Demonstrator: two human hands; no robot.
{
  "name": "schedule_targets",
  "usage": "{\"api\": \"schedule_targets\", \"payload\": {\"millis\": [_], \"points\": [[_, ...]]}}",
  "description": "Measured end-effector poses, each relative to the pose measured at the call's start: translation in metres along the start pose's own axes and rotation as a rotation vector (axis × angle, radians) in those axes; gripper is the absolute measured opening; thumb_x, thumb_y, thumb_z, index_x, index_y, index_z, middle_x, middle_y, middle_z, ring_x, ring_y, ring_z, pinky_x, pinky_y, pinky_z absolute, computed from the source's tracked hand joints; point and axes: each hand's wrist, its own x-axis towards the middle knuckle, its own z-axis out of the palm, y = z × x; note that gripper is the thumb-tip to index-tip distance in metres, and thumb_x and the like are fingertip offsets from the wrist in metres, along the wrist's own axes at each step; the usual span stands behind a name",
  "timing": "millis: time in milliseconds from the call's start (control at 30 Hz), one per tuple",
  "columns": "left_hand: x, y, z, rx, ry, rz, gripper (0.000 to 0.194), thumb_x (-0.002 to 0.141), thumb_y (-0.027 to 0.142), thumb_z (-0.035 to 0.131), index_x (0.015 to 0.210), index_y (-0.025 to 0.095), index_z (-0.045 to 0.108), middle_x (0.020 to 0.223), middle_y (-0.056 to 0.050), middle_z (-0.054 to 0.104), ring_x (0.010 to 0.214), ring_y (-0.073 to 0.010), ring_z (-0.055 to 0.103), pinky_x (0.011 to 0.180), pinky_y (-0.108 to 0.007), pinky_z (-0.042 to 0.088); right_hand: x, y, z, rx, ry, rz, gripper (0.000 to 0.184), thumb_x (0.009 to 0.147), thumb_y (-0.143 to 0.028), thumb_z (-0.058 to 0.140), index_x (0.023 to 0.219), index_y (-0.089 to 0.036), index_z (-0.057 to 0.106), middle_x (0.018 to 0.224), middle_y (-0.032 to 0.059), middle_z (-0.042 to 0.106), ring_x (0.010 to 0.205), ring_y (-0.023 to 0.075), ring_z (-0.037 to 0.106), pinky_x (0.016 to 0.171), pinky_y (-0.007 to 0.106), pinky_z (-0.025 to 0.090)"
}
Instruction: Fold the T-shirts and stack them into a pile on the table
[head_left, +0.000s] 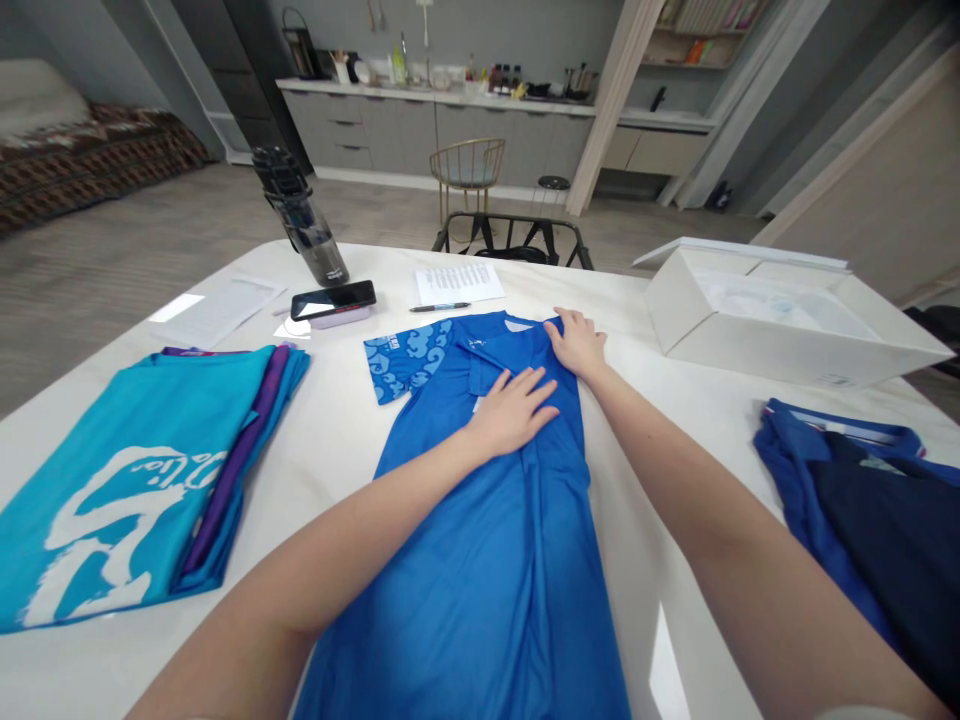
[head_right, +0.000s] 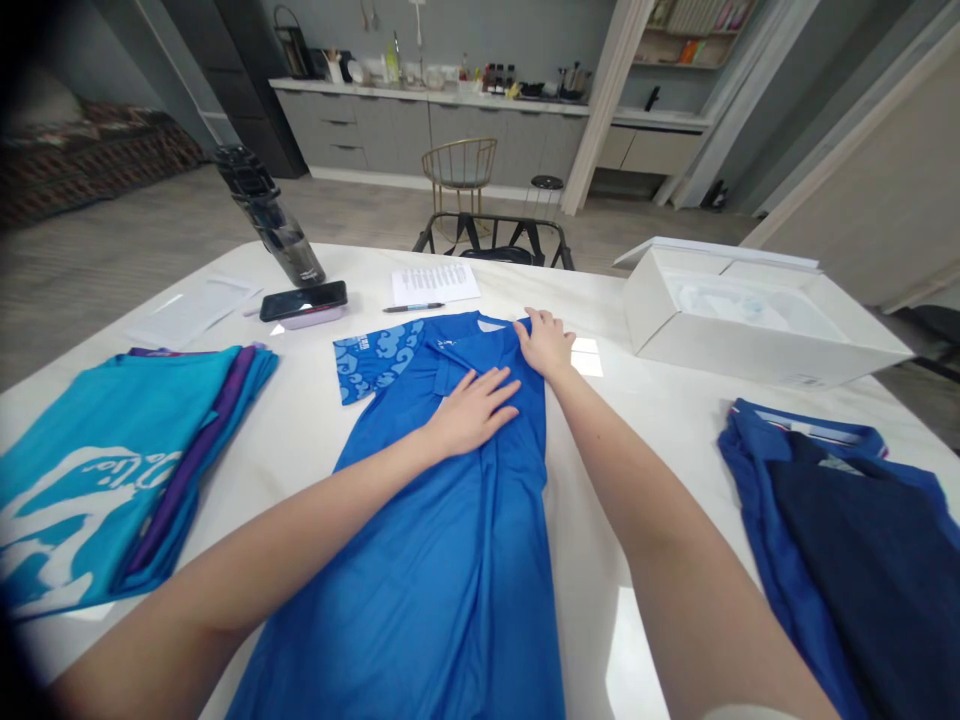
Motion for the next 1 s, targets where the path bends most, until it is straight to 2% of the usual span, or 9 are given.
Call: {"api": "schedule_targets", "payload": {"millis": [133, 200, 267, 367, 533, 667, 767, 900, 1000], "points": [[-0.007, -0.069, -0.018, 0.086, 0.004, -0.389, 0.066, 0.107, 0.056, 0.025, 0.163, 0.022, 0.035, 0.17, -0.009, 0.028, 0.158, -0.0292, 0.024, 0.128, -0.056, 0.017, -0.008, 0.003, 0.006, -0.055, -0.206, 0.024, 0.067, 0.104, -0.064, 0.018, 0.163, -0.036, 0.031, 0.172, 0.0064, 0.025, 0.152, 0.0363, 0.029, 0.116, 0.078, 0.018], [-0.014, -0.095, -0.024, 0.104, -0.02, -0.457, 0.068, 0.105, 0.061, 0.024, 0.163, 0.026, 0.033, 0.171, -0.006, 0.026, 0.159, -0.0293, 0.021, 0.128, -0.06, 0.012, -0.005, 0.006, 0.008, -0.085, -0.259, 0.054, 0.07, 0.103, -0.067, 0.014, 0.165, -0.038, 0.026, 0.174, 0.004, 0.017, 0.155, 0.036, 0.023, 0.116, 0.08, 0.011], [-0.022, -0.107, -0.026, 0.118, -0.027, -0.494, 0.071, 0.104, 0.064, 0.023, 0.164, 0.027, 0.032, 0.171, -0.004, 0.025, 0.16, -0.0297, 0.019, 0.128, -0.062, 0.01, 0.0, 0.007, 0.009, -0.109, -0.283, 0.066, 0.072, 0.101, -0.07, 0.011, 0.166, -0.039, 0.022, 0.175, 0.0026, 0.014, 0.157, 0.036, 0.02, 0.116, 0.081, 0.008], [-0.027, -0.106, -0.025, 0.135, -0.012, -0.524, 0.072, 0.103, 0.064, 0.025, 0.164, 0.026, 0.032, 0.171, -0.006, 0.025, 0.159, -0.0315, 0.02, 0.127, -0.064, 0.009, 0.006, 0.008, 0.008, -0.135, -0.297, 0.085, 0.074, 0.1, -0.071, 0.01, 0.166, -0.039, 0.018, 0.175, 0.0029, 0.011, 0.157, 0.0366, 0.017, 0.116, 0.082, 0.006], [-0.032, -0.097, -0.027, 0.17, 0.055, -0.467, 0.065, 0.103, 0.057, 0.031, 0.163, 0.03, 0.034, 0.171, -0.006, 0.028, 0.158, -0.0308, 0.023, 0.127, -0.064, 0.004, 0.01, 0.009, 0.007, -0.143, -0.293, 0.13, 0.073, 0.101, -0.07, 0.009, 0.166, -0.04, 0.018, 0.175, 0.0033, 0.012, 0.158, 0.0384, 0.012, 0.114, 0.083, 0.005], [-0.037, -0.094, -0.031, 0.178, 0.046, -0.472, 0.06, 0.103, 0.048, 0.034, 0.16, 0.029, 0.041, 0.169, -0.007, 0.032, 0.157, -0.0308, 0.024, 0.126, -0.066, 0.004, 0.009, 0.008, 0.004, -0.149, -0.286, 0.179, 0.073, 0.101, -0.07, 0.011, 0.166, -0.039, 0.021, 0.175, 0.0047, 0.013, 0.158, 0.0404, 0.012, 0.113, 0.083, 0.006], [-0.042, -0.09, -0.032, 0.156, 0.034, -0.479, 0.058, 0.104, 0.043, 0.034, 0.159, 0.028, 0.041, 0.168, -0.008, 0.034, 0.157, -0.0303, 0.026, 0.126, -0.067, 0.006, 0.002, 0.003, 0.001, -0.191, -0.21, 0.184, 0.07, 0.103, -0.065, 0.014, 0.165, -0.036, 0.025, 0.174, 0.0081, 0.018, 0.157, 0.0407, 0.015, 0.113, 0.083, 0.01], [-0.05, -0.092, -0.037, 0.102, 0.015, -0.485, 0.054, 0.105, 0.042, 0.032, 0.155, 0.026, 0.047, 0.167, -0.009, 0.037, 0.154, -0.0299, 0.033, 0.124, -0.063, 0.02, -0.007, -0.022, -0.006, -0.226, 0.023, 0.113, 0.061, 0.107, -0.049, 0.023, 0.159, -0.022, 0.038, 0.168, 0.0177, 0.029, 0.153, 0.0398, 0.023, 0.113, 0.078, 0.018], [-0.051, -0.109, -0.05, 0.137, 0.096, -0.522, 0.049, 0.107, 0.039, 0.029, 0.145, 0.023, 0.054, 0.158, -0.013, 0.049, 0.141, -0.0304, 0.048, 0.116, -0.055, 0.036, -0.008, -0.061, -0.008, -0.123, 0.101, -0.044, 0.051, 0.106, -0.041, 0.032, 0.145, -0.017, 0.054, 0.155, 0.0215, 0.047, 0.142, 0.0374, 0.04, 0.111, 0.066, 0.033]]}}
